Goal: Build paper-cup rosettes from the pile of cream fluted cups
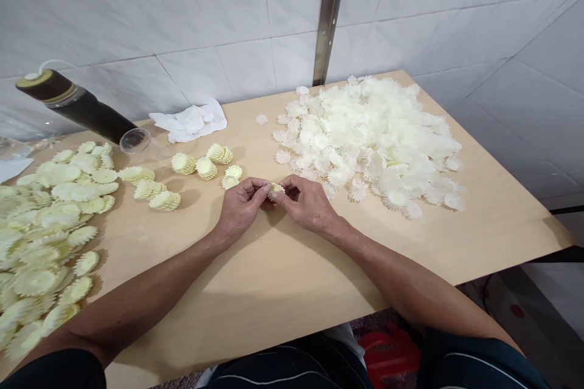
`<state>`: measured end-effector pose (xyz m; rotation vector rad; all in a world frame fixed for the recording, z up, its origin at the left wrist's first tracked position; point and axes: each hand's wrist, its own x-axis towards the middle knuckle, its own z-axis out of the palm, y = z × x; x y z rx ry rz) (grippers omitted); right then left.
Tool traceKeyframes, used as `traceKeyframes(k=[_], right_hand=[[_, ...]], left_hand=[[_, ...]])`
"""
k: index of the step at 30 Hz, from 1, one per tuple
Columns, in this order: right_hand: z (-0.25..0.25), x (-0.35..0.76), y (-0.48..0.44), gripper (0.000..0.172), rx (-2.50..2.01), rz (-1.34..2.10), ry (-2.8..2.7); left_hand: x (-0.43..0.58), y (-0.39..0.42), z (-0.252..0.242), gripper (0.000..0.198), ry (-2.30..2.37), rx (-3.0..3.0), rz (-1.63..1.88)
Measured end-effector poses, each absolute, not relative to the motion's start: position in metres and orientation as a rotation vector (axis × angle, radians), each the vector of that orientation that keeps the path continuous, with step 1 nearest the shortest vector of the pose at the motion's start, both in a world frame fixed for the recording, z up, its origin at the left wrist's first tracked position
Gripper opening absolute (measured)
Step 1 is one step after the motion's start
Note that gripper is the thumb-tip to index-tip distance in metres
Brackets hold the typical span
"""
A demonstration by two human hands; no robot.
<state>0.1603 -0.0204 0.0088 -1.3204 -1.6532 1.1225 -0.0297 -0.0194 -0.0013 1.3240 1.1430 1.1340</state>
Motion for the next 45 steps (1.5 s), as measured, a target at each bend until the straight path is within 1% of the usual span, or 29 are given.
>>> traceKeyframes(k=[6,8,11,14,19,25,28,31,34,36,38,41,45], right_hand=[[0.012,0.161,-0.021,0.038,-1.296,1.195,-1.685],[0.012,0.161,-0.02,0.037,-1.323,1.173,-1.696],[0.011,0.162,-0.018,0.036,-1.381,1.111,-1.704],[0.013,0.162,-0.017,0.036,-1.372,1.12,-1.727],[0.013,0.163,-0.017,0.039,-1.357,1.14,-1.737],[0.008,0.163,-0.017,0.048,-1.365,1.201,-1.709],[0.007,0.161,-0.016,0.048,-1.389,1.204,-1.674],[0.002,0.161,-0.016,0.036,-1.4,1.028,-1.634],[-0.002,0.161,-0.015,0.033,-1.344,0.625,-1.649],[-0.003,0.161,-0.014,0.028,-1.25,0.42,-1.692],[-0.003,0.161,-0.015,0.021,-1.143,0.336,-1.741],[-0.002,0.161,-0.016,0.01,-1.049,0.299,-1.795],[-0.001,0.161,-0.015,0.009,-1.012,0.262,-1.797]], left_hand=[[-0.029,-0.023,0.0,0.025,1.157,1.404,1.184],[-0.03,-0.024,-0.001,0.025,1.156,1.431,1.187],[-0.03,-0.024,-0.002,0.028,1.112,1.391,1.156],[-0.03,-0.022,0.0,0.033,1.072,1.321,1.116],[-0.03,-0.018,0.002,0.04,1.076,1.256,1.056],[-0.031,-0.018,-0.002,0.043,1.05,1.282,1.037],[-0.03,-0.017,-0.004,0.044,1.057,1.287,1.045],[-0.031,-0.017,-0.003,0.046,1.079,1.25,1.049],[-0.031,-0.016,0.0,0.05,1.083,1.199,1.032],[-0.031,-0.016,0.002,0.052,1.078,1.173,1.018],[-0.031,-0.016,0.003,0.052,1.065,1.153,1.012],[-0.031,-0.016,0.003,0.052,1.03,1.138,1.02],[-0.031,-0.018,0.003,0.049,0.994,1.147,1.022]])
